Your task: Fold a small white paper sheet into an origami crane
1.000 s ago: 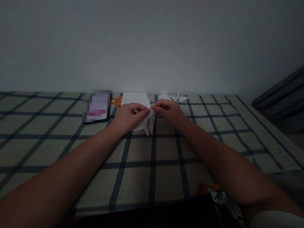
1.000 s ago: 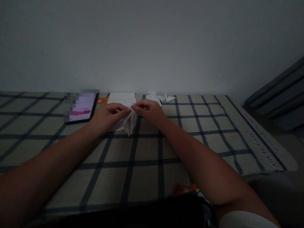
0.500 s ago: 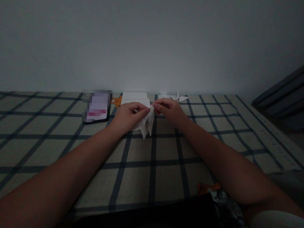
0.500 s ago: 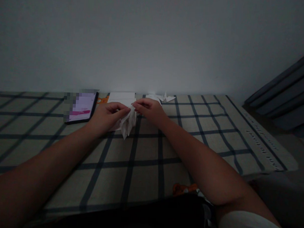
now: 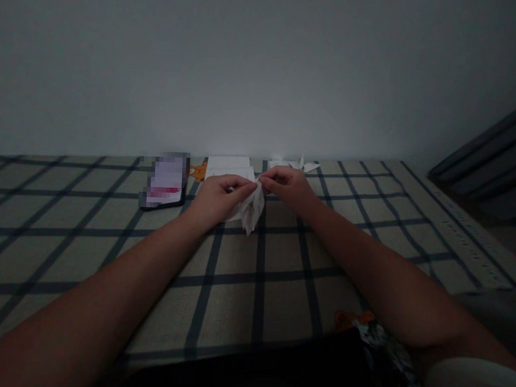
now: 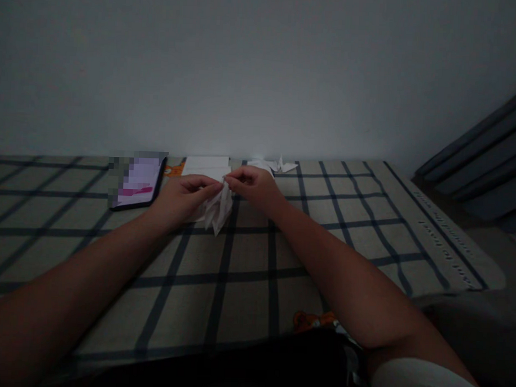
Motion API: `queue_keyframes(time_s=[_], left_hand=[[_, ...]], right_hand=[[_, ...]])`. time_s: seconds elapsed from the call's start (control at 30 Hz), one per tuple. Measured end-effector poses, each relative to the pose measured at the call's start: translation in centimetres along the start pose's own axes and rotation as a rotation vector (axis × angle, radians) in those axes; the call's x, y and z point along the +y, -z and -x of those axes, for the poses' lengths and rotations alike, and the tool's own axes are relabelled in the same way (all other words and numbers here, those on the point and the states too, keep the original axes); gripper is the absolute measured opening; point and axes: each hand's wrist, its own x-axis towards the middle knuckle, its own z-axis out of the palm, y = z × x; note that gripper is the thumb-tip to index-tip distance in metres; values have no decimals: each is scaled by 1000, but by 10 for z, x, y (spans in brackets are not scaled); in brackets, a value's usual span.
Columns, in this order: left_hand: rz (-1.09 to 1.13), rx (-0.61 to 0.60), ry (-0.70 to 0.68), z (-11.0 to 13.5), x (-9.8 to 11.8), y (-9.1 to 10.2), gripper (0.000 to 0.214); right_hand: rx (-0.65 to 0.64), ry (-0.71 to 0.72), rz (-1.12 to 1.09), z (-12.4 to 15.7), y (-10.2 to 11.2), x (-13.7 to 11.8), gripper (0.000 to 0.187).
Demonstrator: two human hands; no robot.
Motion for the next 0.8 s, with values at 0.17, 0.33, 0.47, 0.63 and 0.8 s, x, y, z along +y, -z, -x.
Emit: queue_keyframes(time_s=[0.17,0.33,0.47,0.63,0.8], left_hand=[[-1,-8,23,0,3,1,27],[33,0,34,0,1,1,26],[45,-1,31,1,0,0,29],[-1,-8,15,1,2,0,36],[-30,-13,-1,1,4,-1,36]], right_hand=[[-1,10,28,1,-1,1,28],[-7,4,33,3,-1,0,29],[-53,-4,-7,3,-1,0,31],[-66,3,11,2,-2,6,33],[-64,25,41,3,-1,5,30]])
